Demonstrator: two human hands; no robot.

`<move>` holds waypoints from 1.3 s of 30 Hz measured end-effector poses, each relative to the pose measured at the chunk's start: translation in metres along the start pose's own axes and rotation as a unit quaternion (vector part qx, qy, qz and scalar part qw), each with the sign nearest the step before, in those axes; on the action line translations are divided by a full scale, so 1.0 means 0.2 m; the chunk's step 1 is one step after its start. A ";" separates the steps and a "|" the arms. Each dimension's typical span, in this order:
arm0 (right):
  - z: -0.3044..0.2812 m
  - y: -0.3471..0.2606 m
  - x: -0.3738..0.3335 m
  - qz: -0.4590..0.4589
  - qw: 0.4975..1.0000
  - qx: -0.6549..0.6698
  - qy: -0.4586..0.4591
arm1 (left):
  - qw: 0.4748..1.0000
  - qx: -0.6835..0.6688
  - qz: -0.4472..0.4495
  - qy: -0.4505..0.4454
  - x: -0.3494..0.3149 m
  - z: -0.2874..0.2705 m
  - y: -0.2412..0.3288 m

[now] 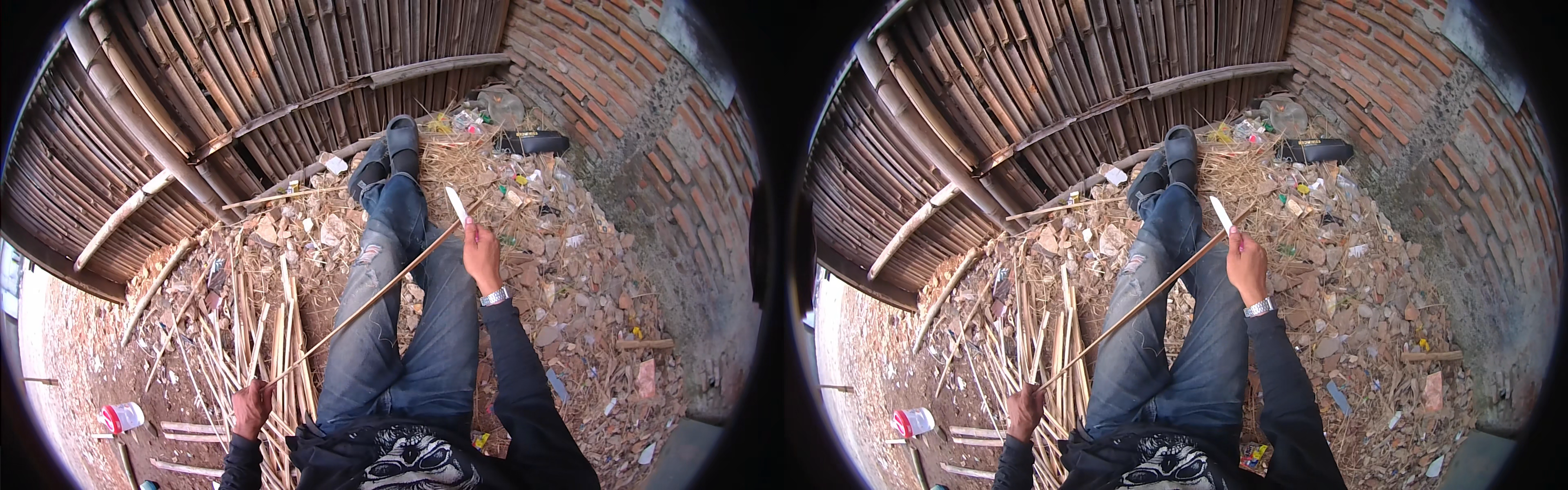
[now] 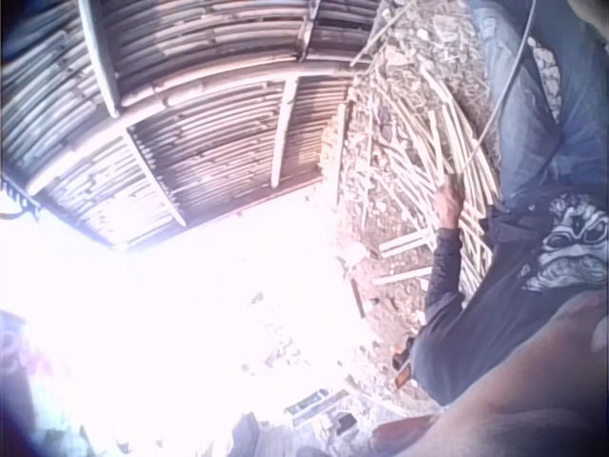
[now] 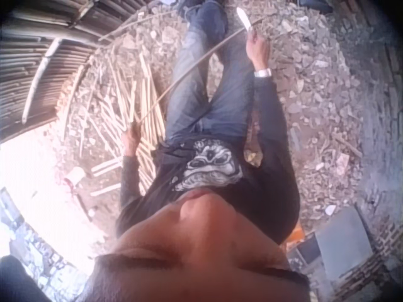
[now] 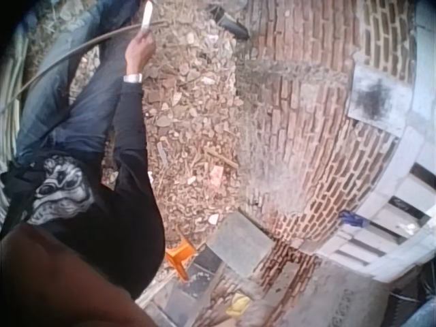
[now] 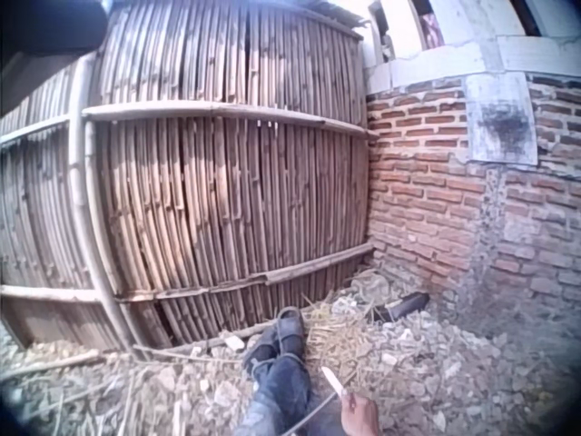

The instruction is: The person is using a small knife to whittle and shape a thin bamboo stick while sitting on the ground, removing outer layers and smoothing the wood.

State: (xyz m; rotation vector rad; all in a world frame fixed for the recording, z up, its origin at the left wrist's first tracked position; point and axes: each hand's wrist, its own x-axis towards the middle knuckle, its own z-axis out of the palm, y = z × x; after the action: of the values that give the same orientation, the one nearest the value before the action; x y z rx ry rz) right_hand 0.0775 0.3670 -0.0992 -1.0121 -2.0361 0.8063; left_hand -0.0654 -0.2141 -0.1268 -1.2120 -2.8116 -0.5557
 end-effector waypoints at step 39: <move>0.14 -0.03 -0.20 0.076 0.996 -0.047 -0.009 | 0.999 -0.022 0.015 -0.031 0.14 -0.01 0.16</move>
State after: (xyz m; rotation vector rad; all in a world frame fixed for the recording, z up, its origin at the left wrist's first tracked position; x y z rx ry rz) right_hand 0.0701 0.3250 -0.1214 -1.2300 -2.0471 0.8056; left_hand -0.0623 -0.1759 -0.1106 -1.2999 -2.8398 -0.5916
